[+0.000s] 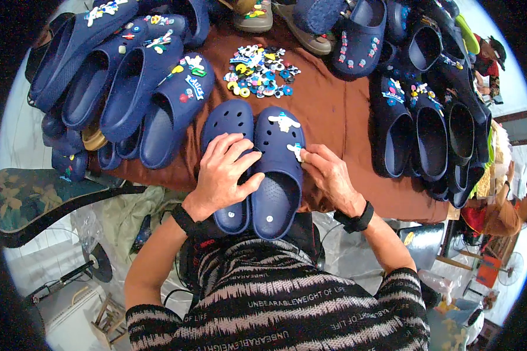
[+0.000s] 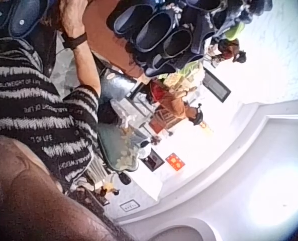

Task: Attaching decorative charms into the holes of plastic clogs.

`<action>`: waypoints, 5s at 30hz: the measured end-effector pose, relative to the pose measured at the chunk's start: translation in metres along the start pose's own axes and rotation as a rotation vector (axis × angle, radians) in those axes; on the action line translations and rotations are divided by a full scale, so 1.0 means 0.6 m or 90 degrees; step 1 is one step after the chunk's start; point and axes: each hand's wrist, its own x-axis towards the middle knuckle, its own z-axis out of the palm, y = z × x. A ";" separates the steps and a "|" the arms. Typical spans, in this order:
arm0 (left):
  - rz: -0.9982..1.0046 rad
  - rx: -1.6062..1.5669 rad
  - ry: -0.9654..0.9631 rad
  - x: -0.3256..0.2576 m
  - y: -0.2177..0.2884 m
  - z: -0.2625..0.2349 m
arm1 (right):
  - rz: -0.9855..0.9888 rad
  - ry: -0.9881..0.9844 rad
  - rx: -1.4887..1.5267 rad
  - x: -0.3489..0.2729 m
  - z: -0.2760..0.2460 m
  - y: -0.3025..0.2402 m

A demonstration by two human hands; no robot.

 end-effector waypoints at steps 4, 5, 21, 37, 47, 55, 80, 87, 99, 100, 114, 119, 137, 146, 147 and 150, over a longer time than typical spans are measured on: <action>0.003 0.001 0.003 0.000 -0.002 0.002 | 0.024 -0.044 0.000 0.009 -0.008 -0.008; 0.004 0.000 0.002 0.000 -0.002 0.003 | 0.023 -0.061 0.000 0.010 -0.009 -0.008; 0.016 0.003 0.004 -0.002 -0.007 -0.001 | 0.187 0.015 0.250 -0.002 0.001 0.025; -0.004 -0.013 0.030 0.002 -0.002 0.005 | 0.106 -0.017 0.236 0.025 -0.011 0.028; -0.011 -0.015 0.035 -0.001 -0.003 0.004 | 0.088 -0.034 0.023 0.222 0.000 0.130; -0.020 -0.014 0.035 -0.003 -0.003 0.002 | 0.022 -0.083 -0.158 0.262 0.038 0.172; -0.014 0.000 0.043 0.003 0.001 0.007 | 0.058 0.019 -0.028 0.065 -0.006 0.045; -0.019 -0.001 0.041 -0.001 0.000 0.006 | -0.069 -0.014 -0.145 0.079 -0.006 0.039; -0.026 -0.018 0.034 0.000 -0.001 0.007 | -0.149 -0.191 -0.224 0.109 -0.042 0.021; -0.026 -0.020 0.033 0.001 -0.001 0.006 | -0.155 -0.219 -0.245 0.117 -0.042 0.014; -0.021 -0.021 0.037 0.003 0.000 0.002 | 0.178 -0.095 0.229 0.079 -0.028 0.045; -0.020 -0.008 0.046 0.002 0.001 0.001 | 0.229 -0.104 0.246 0.066 -0.019 0.037; -0.073 -0.132 0.019 0.014 -0.011 -0.015 | 0.038 -0.131 0.002 0.316 0.017 0.126; -0.038 -0.100 0.005 0.021 -0.020 -0.001 | 0.016 -0.080 -0.171 0.353 0.070 0.152; -0.038 -0.102 0.006 0.020 -0.020 -0.001 | 0.016 -0.081 -0.172 0.353 0.068 0.153; -0.009 -0.071 0.000 0.019 -0.022 -0.002 | 0.071 -0.115 -0.129 0.354 0.061 0.159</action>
